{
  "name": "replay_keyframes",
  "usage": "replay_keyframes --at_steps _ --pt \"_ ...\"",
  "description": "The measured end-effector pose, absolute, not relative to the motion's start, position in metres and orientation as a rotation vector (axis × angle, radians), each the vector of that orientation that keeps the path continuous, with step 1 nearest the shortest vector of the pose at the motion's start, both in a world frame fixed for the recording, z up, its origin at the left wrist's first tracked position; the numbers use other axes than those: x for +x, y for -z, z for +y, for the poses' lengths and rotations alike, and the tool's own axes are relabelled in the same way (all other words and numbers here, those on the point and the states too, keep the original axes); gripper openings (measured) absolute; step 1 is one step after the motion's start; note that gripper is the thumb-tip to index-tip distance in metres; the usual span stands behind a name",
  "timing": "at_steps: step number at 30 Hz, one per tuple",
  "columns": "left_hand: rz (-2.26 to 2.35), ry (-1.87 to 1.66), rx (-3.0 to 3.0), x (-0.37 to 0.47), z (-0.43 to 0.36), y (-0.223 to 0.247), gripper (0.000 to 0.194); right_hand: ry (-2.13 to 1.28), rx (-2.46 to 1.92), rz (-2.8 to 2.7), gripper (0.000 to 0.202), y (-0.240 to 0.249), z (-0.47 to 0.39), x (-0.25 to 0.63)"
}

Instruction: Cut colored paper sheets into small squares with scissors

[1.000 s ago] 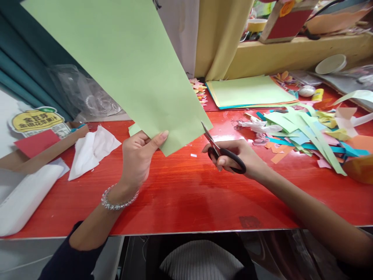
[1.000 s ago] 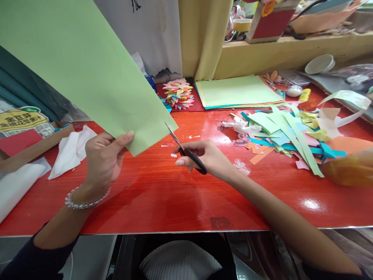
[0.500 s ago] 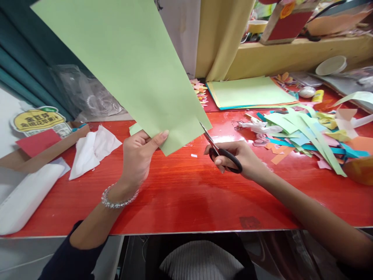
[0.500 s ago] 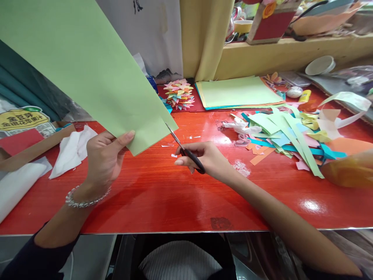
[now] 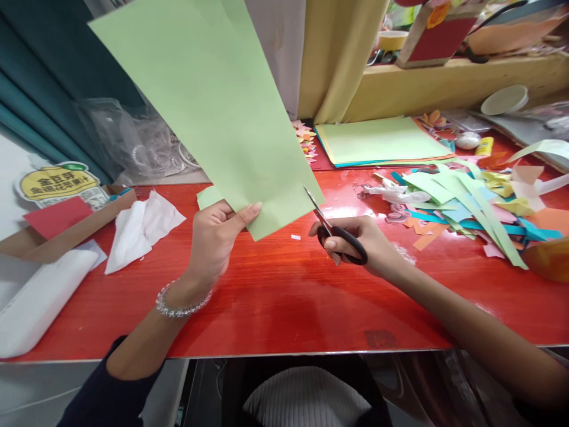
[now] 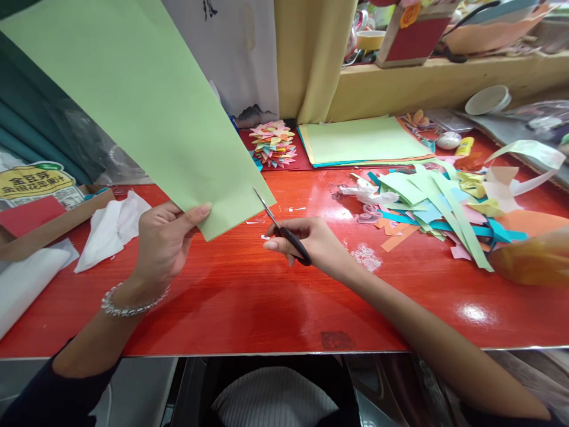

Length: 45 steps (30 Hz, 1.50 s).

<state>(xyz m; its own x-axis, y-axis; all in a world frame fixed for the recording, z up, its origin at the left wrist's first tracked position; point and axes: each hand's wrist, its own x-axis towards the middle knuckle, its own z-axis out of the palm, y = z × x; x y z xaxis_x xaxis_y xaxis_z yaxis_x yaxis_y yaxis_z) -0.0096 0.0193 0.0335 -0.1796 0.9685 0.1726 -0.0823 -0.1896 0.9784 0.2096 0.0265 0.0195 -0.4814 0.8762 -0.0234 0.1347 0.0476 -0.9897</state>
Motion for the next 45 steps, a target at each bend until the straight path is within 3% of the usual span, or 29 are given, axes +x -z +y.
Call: replay_keyframes --at_steps 14,45 --pt "1.207 -1.448 1.139 -0.0081 0.0188 -0.0301 0.011 -1.455 -1.009 -1.704 0.022 -0.0189 0.025 0.209" --pt "1.148 -1.295 1.106 -0.0013 0.0139 -0.0253 0.019 -1.457 -1.013 -1.632 0.036 -0.0152 0.0245 0.2068"
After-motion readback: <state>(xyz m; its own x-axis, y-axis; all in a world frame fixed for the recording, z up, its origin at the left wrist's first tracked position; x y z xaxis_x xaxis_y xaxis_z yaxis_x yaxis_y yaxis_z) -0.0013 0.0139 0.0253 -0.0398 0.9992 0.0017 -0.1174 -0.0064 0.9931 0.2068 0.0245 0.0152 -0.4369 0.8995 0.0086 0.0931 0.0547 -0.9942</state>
